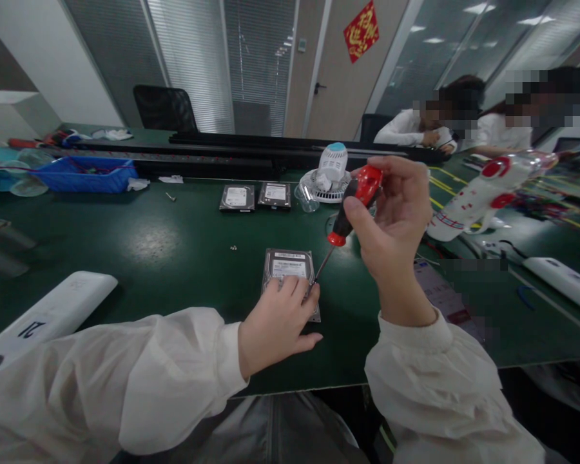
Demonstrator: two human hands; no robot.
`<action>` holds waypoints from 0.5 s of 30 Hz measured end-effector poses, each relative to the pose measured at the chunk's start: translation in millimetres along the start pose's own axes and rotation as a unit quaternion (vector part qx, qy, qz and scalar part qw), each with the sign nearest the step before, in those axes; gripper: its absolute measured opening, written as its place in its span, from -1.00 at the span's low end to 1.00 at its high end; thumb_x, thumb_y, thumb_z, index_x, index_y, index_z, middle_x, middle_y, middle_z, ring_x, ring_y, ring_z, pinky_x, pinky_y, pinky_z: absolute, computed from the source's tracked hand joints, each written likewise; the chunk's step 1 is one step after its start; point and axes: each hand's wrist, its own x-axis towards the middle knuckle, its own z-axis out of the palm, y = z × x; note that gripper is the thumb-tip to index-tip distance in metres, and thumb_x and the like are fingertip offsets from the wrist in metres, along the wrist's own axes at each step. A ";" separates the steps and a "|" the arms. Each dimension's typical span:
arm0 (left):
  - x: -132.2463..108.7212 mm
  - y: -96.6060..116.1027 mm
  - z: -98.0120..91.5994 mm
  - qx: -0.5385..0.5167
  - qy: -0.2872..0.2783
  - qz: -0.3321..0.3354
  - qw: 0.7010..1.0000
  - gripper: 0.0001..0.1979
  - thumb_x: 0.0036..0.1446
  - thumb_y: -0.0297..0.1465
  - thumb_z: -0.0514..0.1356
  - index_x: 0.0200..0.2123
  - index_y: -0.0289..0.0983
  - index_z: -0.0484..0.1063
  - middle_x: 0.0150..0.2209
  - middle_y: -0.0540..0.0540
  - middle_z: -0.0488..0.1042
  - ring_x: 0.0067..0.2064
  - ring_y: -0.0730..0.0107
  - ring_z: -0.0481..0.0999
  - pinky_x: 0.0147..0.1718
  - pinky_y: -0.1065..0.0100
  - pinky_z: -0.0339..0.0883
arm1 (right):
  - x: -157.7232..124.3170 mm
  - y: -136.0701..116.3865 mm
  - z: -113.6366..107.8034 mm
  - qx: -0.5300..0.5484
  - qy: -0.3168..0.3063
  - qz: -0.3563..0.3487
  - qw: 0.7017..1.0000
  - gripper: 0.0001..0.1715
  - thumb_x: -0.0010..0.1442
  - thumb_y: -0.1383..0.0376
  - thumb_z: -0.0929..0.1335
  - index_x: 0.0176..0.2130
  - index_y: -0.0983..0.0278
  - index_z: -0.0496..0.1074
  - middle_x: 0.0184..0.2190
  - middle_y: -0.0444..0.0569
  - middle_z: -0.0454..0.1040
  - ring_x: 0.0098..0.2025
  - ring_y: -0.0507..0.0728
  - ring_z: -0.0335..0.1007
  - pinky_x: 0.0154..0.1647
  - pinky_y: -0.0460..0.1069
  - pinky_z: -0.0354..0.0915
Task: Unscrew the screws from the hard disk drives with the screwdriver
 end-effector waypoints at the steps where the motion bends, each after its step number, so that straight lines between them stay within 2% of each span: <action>1: 0.0 0.0 -0.2 -0.001 -0.001 0.000 1.000 -0.25 0.32 0.08 0.08 0.31 -0.38 0.31 0.05 -0.35 0.45 0.01 -0.02 0.40 -0.11 0.09 0.26 | -0.2 0.1 -0.7 0.011 -0.013 0.005 1.000 -0.54 0.26 -0.01 0.39 0.10 0.05 0.35 -0.01 -0.04 0.44 0.04 0.20 0.49 0.14 0.25 0.47; 4: 0.4 0.4 -0.8 -0.001 -0.003 -0.001 1.000 -0.25 0.32 0.08 0.08 0.31 -0.38 0.31 0.04 -0.36 0.46 0.00 -0.02 0.40 -0.11 0.10 0.25 | -0.7 0.4 -1.0 0.042 -0.037 0.005 0.998 -0.54 0.30 0.01 0.36 0.14 0.04 0.32 0.00 -0.04 0.45 0.05 0.21 0.50 0.11 0.25 0.47; 10: 0.7 1.2 -0.5 0.003 0.002 -0.001 1.000 -0.25 0.31 0.08 0.09 0.31 -0.39 0.32 0.03 -0.35 0.46 0.00 -0.02 0.40 -0.13 0.09 0.25 | 0.2 0.6 3.4 0.006 0.018 -0.027 0.999 -0.52 0.20 0.03 0.46 0.06 0.06 0.38 -0.06 -0.04 0.38 0.00 0.19 0.45 0.17 0.25 0.43; 15: 0.4 1.1 0.4 0.001 0.003 -0.001 1.000 -0.24 0.31 0.09 0.08 0.31 -0.39 0.32 0.03 -0.34 0.46 -0.01 -0.01 0.40 -0.13 0.10 0.25 | -0.2 3.3 0.0 0.008 0.004 -0.015 1.000 -0.54 0.25 0.00 0.41 0.10 0.04 0.39 -0.04 -0.04 0.42 -0.01 0.18 0.46 0.10 0.23 0.47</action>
